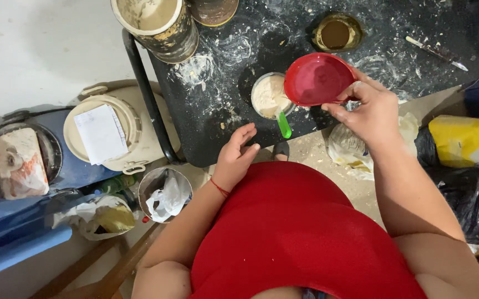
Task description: Mixing dental stone and applying it to a dental impression to create a prosthetic model
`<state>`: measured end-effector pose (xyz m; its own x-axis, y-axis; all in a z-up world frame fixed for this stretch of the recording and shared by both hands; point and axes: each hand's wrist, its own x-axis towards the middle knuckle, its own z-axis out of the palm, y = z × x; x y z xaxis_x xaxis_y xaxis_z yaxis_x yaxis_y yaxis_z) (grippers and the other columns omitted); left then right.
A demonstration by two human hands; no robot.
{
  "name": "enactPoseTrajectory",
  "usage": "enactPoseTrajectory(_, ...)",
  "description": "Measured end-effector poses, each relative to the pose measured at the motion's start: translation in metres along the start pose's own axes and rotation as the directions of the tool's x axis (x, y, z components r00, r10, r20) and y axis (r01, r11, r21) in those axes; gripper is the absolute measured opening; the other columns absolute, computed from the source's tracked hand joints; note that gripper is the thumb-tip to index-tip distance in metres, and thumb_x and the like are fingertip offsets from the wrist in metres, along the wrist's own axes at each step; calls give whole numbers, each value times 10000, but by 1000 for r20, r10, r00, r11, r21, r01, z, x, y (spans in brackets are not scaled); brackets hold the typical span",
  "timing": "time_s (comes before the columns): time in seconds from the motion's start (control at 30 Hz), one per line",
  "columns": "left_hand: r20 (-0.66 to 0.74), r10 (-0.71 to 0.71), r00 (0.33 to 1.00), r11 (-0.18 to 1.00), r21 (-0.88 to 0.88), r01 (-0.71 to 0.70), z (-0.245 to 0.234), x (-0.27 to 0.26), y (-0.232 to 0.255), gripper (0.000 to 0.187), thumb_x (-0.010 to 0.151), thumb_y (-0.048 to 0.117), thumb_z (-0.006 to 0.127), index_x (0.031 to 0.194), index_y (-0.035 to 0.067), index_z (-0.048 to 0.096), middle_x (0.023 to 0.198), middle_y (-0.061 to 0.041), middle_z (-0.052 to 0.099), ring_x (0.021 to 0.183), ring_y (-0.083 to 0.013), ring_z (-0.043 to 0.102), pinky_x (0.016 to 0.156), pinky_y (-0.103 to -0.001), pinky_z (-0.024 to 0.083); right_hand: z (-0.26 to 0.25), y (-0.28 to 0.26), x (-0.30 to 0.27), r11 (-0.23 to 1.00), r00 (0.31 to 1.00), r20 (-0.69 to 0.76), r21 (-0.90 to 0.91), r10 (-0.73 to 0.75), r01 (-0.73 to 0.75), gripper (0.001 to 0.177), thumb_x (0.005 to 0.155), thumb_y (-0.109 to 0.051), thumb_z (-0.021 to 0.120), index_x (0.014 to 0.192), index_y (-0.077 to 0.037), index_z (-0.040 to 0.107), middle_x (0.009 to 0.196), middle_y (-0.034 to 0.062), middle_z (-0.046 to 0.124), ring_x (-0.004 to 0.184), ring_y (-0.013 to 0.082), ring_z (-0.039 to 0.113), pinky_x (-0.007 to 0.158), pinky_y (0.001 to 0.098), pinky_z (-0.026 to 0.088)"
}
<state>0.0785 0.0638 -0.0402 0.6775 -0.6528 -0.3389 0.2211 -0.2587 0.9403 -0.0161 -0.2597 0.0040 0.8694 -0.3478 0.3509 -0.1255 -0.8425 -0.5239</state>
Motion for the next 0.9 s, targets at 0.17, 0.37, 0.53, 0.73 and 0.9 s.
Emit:
enactPoseTrajectory(0.17,-5,5,1000,1000,0,-5,1,1,-5,557,1026,202,640,1546,129,456,1513,-257,549,1433,-483,443,1080,-522,520,-3,-5,1,1000,1000,15,16,5,-5,245,831,-268,990,927,-155,795,1336,241,743,1082,470,721,920,482,578)
enactPoseTrajectory(0.37,-19,-9,1000,1000,-24,9,1,-3,0,560,1026,224,639,1547,128,457,1516,-250,550,1433,-470,451,1084,-518,518,-6,-4,4,1000,1000,29,21,13,-13,249,837,-264,989,954,-144,804,1353,239,735,1084,454,721,899,448,581)
enactPoseTrajectory(0.53,-41,0,999,999,-39,-2,2,-5,-4,546,1020,207,645,1531,103,482,1487,-261,576,1406,-461,495,1069,-517,529,7,21,7,961,986,70,223,150,-162,278,800,-161,998,969,-74,795,1271,303,719,1013,495,710,837,454,575)
enactPoseTrajectory(0.73,-63,-39,997,999,35,41,4,-5,7,477,1008,215,624,1465,92,563,1374,-251,669,1293,-440,614,1026,-532,570,18,93,33,684,903,152,605,402,-407,264,786,-130,973,902,-61,746,786,83,668,695,124,568,642,242,449)
enactPoseTrajectory(0.9,-207,12,978,988,-149,-44,14,-5,-11,287,1010,163,596,1279,85,655,1231,-179,761,1089,-227,757,973,-350,639,1,132,89,745,883,53,516,465,-423,275,876,-177,954,858,-156,680,823,-22,684,769,95,638,747,310,559)
